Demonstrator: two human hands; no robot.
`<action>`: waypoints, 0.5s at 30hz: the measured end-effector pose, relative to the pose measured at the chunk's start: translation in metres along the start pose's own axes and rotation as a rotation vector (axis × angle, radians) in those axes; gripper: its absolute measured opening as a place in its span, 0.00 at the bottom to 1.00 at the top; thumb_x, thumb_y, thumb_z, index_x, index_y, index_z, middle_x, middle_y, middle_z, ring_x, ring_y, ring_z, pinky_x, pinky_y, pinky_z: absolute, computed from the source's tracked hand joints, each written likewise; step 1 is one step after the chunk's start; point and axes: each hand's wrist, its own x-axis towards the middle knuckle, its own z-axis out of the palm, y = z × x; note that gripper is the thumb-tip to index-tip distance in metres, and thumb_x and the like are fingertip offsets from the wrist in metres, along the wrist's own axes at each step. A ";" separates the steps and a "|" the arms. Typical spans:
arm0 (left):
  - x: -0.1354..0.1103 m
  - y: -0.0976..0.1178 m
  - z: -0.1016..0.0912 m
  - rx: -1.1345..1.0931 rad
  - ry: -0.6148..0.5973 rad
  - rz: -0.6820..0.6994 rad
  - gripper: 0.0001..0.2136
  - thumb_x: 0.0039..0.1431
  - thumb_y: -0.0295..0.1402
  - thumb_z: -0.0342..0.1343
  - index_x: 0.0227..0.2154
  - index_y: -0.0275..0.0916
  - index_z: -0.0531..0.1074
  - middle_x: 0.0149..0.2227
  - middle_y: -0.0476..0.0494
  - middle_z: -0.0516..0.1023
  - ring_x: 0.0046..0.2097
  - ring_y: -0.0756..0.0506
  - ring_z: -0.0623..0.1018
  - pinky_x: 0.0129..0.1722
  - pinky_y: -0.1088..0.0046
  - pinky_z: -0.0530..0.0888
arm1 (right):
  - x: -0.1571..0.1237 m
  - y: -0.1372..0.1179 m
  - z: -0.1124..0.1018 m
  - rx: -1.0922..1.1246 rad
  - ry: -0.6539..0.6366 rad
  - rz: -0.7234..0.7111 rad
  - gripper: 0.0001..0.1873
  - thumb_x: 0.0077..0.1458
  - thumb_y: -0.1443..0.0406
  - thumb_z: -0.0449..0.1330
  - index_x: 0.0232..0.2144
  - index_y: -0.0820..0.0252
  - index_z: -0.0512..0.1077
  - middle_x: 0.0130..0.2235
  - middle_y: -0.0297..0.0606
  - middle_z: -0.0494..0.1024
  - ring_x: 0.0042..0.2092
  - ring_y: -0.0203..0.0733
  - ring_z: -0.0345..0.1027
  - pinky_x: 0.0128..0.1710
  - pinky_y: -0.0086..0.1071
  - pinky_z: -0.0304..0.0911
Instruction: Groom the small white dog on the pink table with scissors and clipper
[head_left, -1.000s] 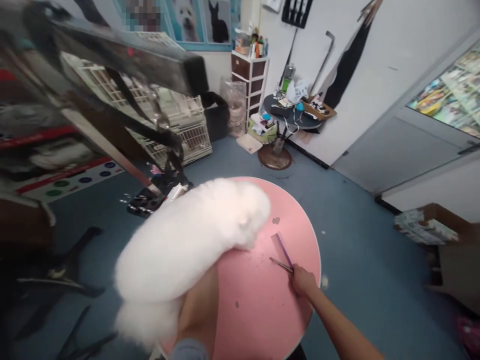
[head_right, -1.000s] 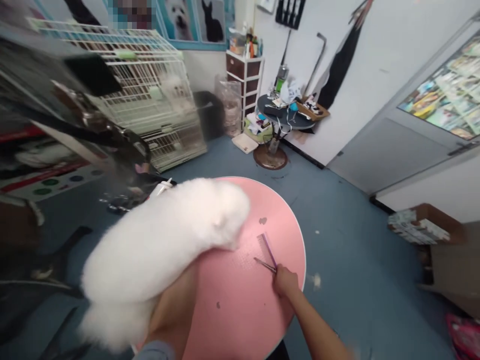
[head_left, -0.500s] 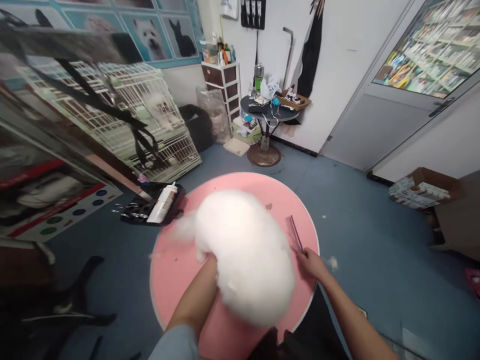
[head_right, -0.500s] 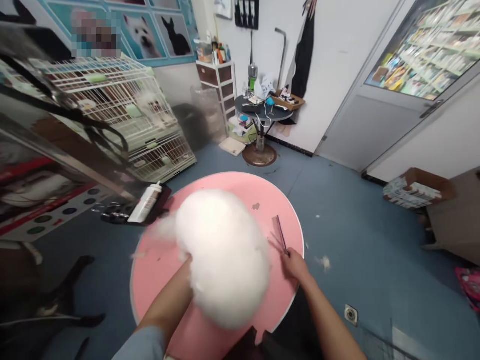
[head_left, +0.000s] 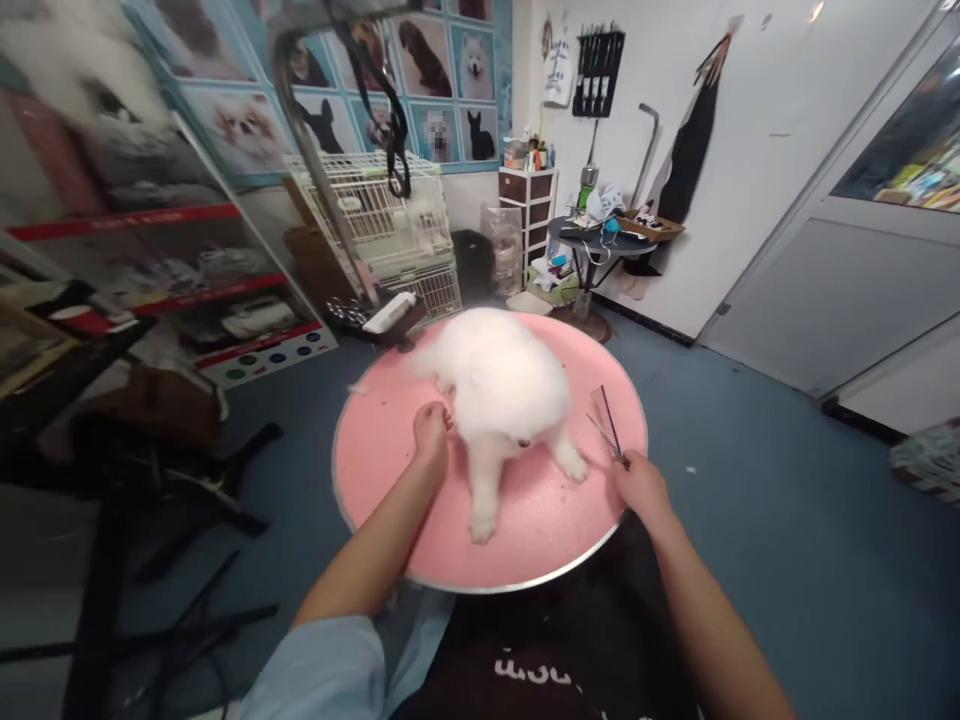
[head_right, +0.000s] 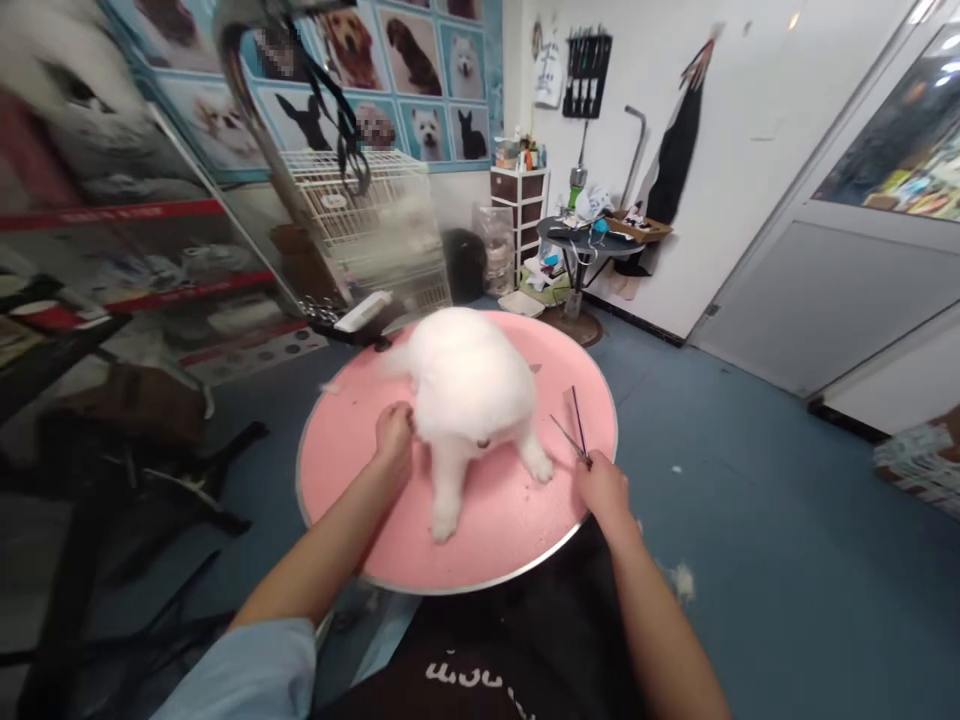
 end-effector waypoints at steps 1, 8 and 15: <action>-0.018 -0.002 -0.007 -0.031 0.004 0.013 0.10 0.56 0.34 0.59 0.24 0.36 0.68 0.23 0.50 0.68 0.25 0.53 0.68 0.26 0.79 0.66 | -0.001 0.002 0.001 0.030 -0.003 -0.008 0.12 0.60 0.60 0.51 0.31 0.57 0.71 0.34 0.43 0.79 0.35 0.45 0.72 0.30 0.31 0.51; -0.112 -0.015 0.034 -0.411 -0.187 -0.454 0.03 0.55 0.27 0.59 0.32 0.34 0.73 0.31 0.42 0.78 0.29 0.52 0.76 0.30 0.77 0.71 | -0.019 0.011 0.020 0.309 0.083 -0.071 0.09 0.53 0.59 0.53 0.25 0.55 0.67 0.24 0.35 0.72 0.29 0.42 0.65 0.28 0.30 0.53; -0.107 0.024 0.078 -0.618 -0.171 -0.622 0.05 0.62 0.23 0.51 0.33 0.35 0.71 0.31 0.45 0.78 0.27 0.54 0.76 0.29 0.78 0.70 | -0.022 0.022 0.038 0.444 0.359 -0.326 0.12 0.54 0.60 0.51 0.33 0.58 0.72 0.26 0.37 0.75 0.30 0.43 0.65 0.35 0.34 0.57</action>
